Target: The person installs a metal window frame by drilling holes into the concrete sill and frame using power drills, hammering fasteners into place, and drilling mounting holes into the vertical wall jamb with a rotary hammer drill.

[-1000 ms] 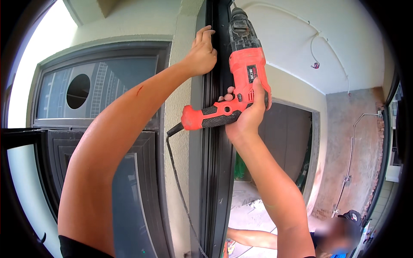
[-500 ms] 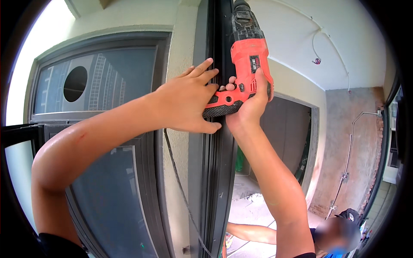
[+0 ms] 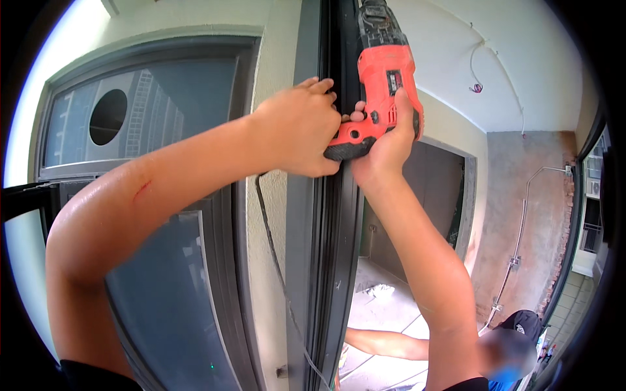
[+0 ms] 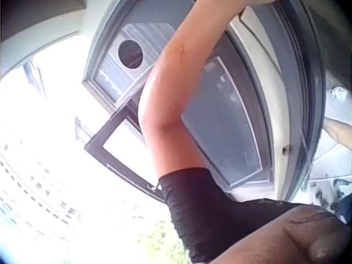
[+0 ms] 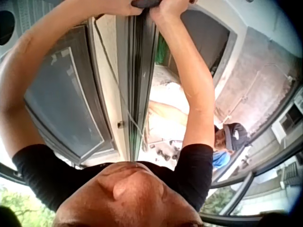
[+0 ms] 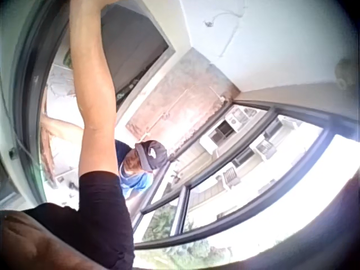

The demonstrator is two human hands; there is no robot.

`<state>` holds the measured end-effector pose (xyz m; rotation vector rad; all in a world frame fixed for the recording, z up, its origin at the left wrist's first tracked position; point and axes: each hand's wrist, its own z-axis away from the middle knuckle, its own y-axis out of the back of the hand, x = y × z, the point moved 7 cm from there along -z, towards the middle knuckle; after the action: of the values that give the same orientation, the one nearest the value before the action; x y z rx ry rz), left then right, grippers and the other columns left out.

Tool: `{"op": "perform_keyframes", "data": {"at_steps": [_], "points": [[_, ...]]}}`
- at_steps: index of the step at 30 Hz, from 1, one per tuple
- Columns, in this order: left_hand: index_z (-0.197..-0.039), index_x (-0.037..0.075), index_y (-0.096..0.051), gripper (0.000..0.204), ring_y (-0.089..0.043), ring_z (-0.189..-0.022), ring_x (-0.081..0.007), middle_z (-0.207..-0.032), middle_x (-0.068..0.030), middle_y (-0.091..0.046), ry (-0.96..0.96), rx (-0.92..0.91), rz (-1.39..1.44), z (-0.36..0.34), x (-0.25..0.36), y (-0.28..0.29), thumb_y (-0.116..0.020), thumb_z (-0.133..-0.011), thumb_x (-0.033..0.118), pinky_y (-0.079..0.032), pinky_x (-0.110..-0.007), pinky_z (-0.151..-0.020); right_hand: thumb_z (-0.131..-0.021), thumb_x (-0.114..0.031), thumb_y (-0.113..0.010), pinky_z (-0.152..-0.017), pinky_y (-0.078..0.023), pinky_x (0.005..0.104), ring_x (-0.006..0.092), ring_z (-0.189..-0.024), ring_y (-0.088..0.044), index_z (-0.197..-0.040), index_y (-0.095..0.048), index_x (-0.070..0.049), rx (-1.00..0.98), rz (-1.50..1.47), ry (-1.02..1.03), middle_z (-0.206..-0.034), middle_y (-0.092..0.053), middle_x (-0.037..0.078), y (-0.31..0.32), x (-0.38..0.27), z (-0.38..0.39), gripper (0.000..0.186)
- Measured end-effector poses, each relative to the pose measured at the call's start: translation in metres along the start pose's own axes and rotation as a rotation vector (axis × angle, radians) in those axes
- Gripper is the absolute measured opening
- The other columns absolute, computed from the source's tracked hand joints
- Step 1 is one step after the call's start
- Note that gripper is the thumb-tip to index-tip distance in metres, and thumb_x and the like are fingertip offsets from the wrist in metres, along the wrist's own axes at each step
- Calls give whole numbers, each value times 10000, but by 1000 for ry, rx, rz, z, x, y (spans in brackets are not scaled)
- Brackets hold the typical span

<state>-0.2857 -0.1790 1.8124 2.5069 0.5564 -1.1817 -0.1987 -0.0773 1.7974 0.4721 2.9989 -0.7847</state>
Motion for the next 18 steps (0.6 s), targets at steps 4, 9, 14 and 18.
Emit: {"op": "perform_keyframes", "data": {"at_steps": [4, 9, 14, 18], "points": [[-1177, -141, -723, 732, -561, -1396, -409, -1353, -319, -662, 3, 13, 31, 0, -2, -2, -718, -751, 454, -450, -404, -1190, -1009, -508, -653, -715, -563, 371, 172, -716, -617, -1213, -583, -86, 23, 38, 0, -872, -642, 77, -1, -1, -2, 474], [-1177, -118, -735, 703, -572, -1388, -401, -1356, -310, -665, 10, -43, 57, -3, -3, -8, -714, -756, 445, -501, -402, -1139, -1012, -488, -650, -697, -563, 360, 172, -722, -619, -1203, -589, -76, 34, 50, -2, -881, -646, 81, 5, 2, -4, 458], [-1158, -104, -745, 709, -582, -1379, -390, -1355, -302, -669, 11, -26, 68, -4, -6, -3, -701, -773, 489, -506, -416, -1131, -1013, -476, -656, -684, -558, 350, 174, -724, -618, -1198, -602, -74, 40, 65, 21, -873, -649, 81, -2, -4, -2, 445], [-1147, -104, -747, 739, -595, -1358, -392, -1355, -296, -673, -4, -54, 24, -5, -2, -2, -700, -773, 531, -503, -426, -1131, -1005, -480, -675, -685, -556, 356, 189, -713, -623, -1208, -600, -62, 44, 65, 51, -850, -647, 82, 1, -2, -6, 471]]}}
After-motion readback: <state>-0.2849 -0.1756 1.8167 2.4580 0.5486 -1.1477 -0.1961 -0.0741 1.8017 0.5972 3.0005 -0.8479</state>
